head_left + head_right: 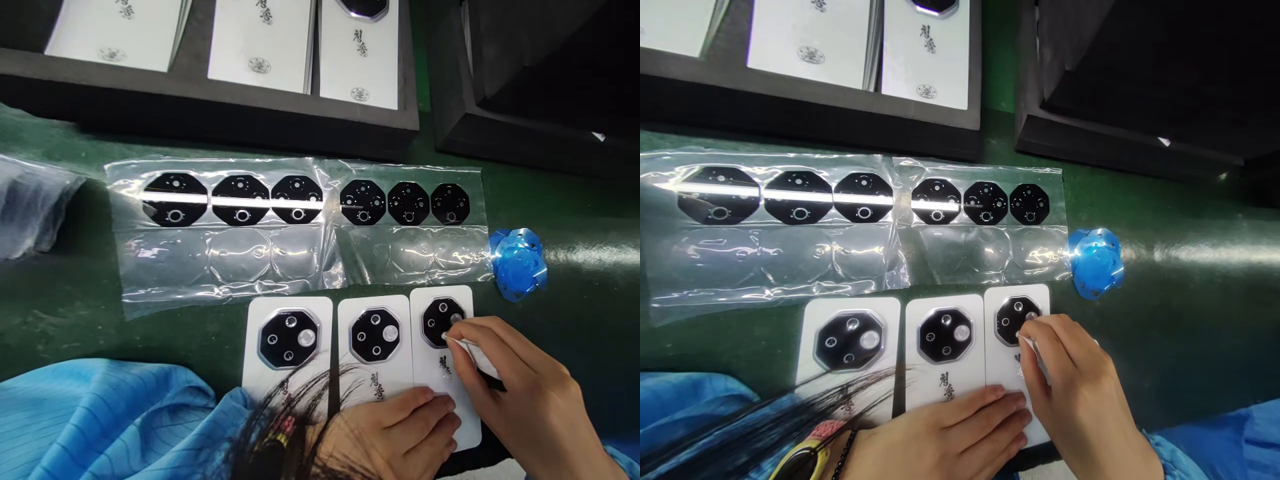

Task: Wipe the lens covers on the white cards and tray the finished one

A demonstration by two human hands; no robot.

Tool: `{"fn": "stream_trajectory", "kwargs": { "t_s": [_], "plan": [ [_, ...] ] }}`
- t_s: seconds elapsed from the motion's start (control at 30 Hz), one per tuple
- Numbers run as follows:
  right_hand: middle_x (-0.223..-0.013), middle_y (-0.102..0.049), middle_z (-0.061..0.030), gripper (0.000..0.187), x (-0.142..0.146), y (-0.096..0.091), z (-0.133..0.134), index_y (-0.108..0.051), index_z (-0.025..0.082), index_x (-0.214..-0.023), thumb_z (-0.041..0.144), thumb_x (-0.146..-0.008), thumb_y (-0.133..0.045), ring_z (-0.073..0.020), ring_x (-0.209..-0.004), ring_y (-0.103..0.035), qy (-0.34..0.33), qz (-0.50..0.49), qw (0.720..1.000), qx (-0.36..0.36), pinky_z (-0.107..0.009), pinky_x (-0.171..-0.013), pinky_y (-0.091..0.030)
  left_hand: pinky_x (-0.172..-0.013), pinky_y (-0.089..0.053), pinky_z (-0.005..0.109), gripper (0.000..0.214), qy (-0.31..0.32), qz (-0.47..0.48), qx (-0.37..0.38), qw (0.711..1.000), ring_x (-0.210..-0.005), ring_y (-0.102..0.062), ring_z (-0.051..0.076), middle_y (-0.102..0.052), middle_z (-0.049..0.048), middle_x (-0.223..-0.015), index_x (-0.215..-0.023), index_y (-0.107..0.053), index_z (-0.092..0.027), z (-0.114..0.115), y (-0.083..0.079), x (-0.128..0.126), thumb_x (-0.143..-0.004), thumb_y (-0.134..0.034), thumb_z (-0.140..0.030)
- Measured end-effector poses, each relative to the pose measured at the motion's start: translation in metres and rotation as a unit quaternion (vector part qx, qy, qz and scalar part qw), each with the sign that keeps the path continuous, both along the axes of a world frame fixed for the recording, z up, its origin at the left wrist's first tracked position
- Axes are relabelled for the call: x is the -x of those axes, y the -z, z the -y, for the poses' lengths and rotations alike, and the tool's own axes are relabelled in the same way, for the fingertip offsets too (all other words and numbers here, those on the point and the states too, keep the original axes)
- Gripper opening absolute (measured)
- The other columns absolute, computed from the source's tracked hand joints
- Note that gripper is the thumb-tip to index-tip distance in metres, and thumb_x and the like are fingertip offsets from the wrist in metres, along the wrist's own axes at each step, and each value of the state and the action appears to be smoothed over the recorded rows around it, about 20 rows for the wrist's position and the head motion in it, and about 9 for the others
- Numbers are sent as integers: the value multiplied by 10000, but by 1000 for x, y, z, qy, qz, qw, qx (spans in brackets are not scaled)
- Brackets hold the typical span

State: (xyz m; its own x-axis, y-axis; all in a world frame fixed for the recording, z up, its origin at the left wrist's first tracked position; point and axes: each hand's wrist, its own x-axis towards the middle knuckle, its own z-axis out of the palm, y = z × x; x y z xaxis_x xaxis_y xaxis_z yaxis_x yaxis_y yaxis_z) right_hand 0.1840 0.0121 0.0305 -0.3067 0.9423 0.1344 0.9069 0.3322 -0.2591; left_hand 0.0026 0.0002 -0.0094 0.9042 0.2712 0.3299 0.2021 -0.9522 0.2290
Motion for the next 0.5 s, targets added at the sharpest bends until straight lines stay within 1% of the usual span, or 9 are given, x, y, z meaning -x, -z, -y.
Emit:
{"fn": "stream_trajectory", "kwargs": {
  "t_s": [0.07,0.13,0.27,0.33,0.5],
  "plan": [
    [-717,-641,7,168,1,-1,-1,-546,210,-815,138,-902,-421,-102,-596,-637,3,2,1000,-3,-202,-524,-518,-1044,-405,186,288,1,-5,-3,1000,-1188,-516,82,-611,-96,-1225,-1167,-621,-249,-1,-1,0,-938,-447,-258],
    [-700,-648,14,178,2,-2,-3,-537,221,-804,150,-907,-411,-106,-576,-641,10,7,1000,-3,-203,-488,-511,-1040,-411,183,284,8,-8,-6,1000,-1188,-517,84,-613,-92,-1224,-1166,-623,-255,-2,-1,1,-931,-464,-273],
    [-632,-645,24,208,3,-8,-9,-538,209,-773,174,-919,-395,-92,-485,-619,7,22,1000,-8,-184,-397,-458,-1037,-414,184,290,10,-1,-5,1000,-1186,-521,88,-616,-87,-1220,-1157,-630,-250,-1,-1,0,-933,-446,-238],
    [-599,-636,27,259,1,-12,-14,-546,204,-735,165,-922,-371,-83,-447,-598,-14,35,999,1,-175,-377,-440,-1044,-407,190,297,6,0,-6,1000,-1191,-517,87,-610,-93,-1227,-1156,-628,-252,0,0,0,-936,-432,-217],
    [-608,-646,2,405,-5,-18,-23,-539,208,-615,90,-909,-287,-84,-413,-561,-114,106,988,19,-184,-324,-388,-1037,-412,183,312,0,4,-5,1000,-1179,-527,78,-617,-99,-1217,-1153,-630,-255,-1,-1,0,-947,-403,-198]
  ]
}}
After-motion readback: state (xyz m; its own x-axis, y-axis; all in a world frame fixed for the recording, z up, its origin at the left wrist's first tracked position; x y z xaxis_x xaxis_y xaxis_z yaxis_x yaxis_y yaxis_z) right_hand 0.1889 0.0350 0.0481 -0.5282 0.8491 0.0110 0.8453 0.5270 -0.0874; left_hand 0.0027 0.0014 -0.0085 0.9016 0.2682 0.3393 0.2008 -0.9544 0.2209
